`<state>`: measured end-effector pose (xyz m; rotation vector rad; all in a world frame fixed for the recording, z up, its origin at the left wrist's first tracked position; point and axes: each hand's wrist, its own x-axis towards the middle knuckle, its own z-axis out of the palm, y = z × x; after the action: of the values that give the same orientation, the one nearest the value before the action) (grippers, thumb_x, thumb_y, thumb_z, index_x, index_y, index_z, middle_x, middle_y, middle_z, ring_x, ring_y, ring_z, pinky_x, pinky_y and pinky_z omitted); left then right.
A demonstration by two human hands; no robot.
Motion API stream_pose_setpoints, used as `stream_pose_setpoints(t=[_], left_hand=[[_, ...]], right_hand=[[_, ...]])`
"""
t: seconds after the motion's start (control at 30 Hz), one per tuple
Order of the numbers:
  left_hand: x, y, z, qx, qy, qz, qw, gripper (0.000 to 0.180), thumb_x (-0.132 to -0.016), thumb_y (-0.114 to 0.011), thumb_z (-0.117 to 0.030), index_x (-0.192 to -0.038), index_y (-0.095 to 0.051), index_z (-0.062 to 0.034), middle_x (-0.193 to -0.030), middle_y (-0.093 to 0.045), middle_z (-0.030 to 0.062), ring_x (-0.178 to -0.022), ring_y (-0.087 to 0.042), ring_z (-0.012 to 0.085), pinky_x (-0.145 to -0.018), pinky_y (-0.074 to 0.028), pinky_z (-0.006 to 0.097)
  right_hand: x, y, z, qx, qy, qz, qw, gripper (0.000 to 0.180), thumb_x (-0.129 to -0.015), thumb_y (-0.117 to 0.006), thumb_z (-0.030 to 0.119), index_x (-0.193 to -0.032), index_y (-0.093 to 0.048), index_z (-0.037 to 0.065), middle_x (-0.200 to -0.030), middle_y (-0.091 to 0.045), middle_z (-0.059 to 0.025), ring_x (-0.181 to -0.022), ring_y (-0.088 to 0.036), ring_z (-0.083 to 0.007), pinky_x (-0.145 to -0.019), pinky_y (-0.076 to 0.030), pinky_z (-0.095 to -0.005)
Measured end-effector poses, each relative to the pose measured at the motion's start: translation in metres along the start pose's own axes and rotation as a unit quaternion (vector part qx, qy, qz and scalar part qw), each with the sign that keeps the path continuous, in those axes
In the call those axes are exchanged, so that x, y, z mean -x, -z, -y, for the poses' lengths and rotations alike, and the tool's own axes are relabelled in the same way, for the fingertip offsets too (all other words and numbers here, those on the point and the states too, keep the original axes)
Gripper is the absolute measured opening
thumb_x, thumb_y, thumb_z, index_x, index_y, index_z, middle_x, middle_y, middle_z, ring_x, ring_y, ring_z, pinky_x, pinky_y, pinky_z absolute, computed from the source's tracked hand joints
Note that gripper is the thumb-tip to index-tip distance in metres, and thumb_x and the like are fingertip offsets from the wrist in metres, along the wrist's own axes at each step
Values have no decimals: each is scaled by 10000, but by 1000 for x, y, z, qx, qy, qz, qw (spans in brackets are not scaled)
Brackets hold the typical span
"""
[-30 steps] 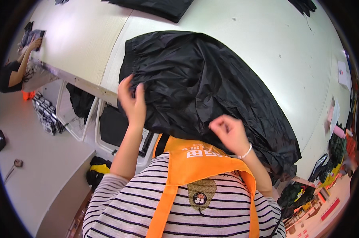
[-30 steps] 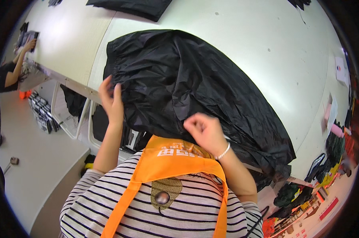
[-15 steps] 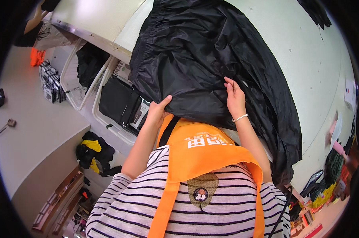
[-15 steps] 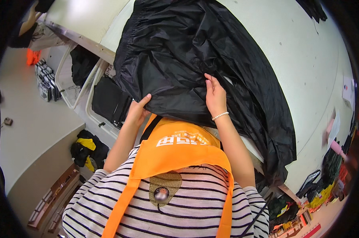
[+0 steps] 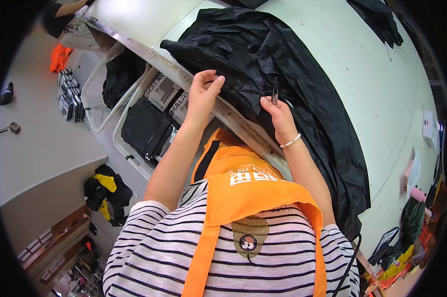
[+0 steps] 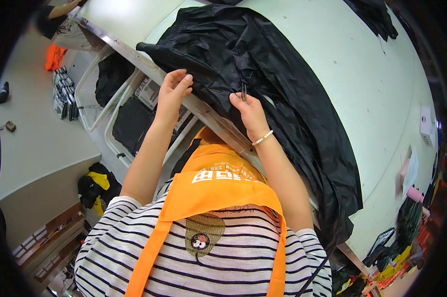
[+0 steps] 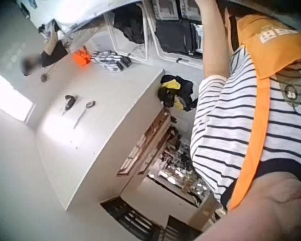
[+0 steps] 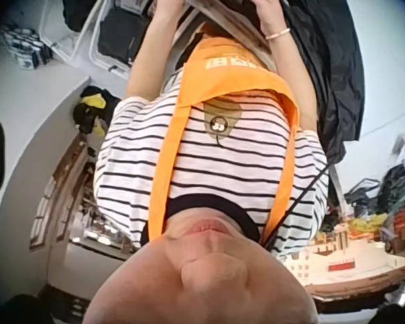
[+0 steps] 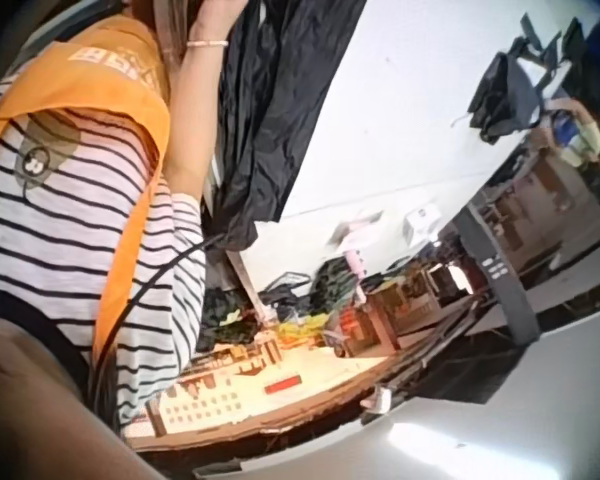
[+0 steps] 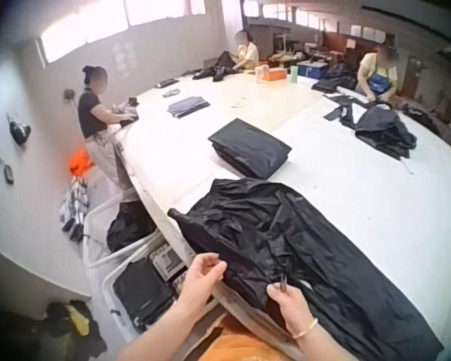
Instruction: The person unties a bundle of black garments on a table, then folds each garment individually. They use shears to snip threads or tags from the garments before folding them neatly and stacking them on the table.
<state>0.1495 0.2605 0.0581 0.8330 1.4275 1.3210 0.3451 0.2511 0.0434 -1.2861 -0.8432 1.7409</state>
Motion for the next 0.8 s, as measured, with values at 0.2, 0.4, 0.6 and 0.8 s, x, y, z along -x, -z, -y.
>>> stream_pose_setpoints(t=[0.2,0.4,0.6,0.8], left_hand=[[-4,-24,6,71,272,58,958,395,-801,-699,-322,-960,-523,-7,-795,-551,57,-667,-574,136,-584,-481,243],[-6,-40,17,41,198,53,978,282,-812,-685,-255,-819,-565,0,-749,-600,56,-634,-576,126,-582,-487,240],[-8,-36,0,9,123,98,987,219,-828,-661,-174,-906,-611,25,-864,-647,71,-726,-617,129,-643,-511,249],[-3,-36,-7,34,110,114,987,206,-826,-667,-212,-861,-621,-15,-792,-634,29,-700,-587,91,-653,-490,242]], right_hand=[[4,24,-10,-61,-46,12,997,118,-854,-630,204,-856,-636,86,-828,-580,56,-815,-485,-39,-797,-357,-214],[4,34,-21,39,27,-16,999,134,-838,-643,138,-914,-625,30,-814,-579,45,-741,-489,-36,-695,-386,-178],[1,8,46,269,287,-57,917,206,-751,-697,55,-950,-652,27,-818,-571,-19,-652,-506,-76,-584,-417,-197],[-31,1,54,316,294,45,901,181,-712,-736,79,-877,-678,31,-793,-568,-55,-624,-520,-130,-555,-422,-236]])
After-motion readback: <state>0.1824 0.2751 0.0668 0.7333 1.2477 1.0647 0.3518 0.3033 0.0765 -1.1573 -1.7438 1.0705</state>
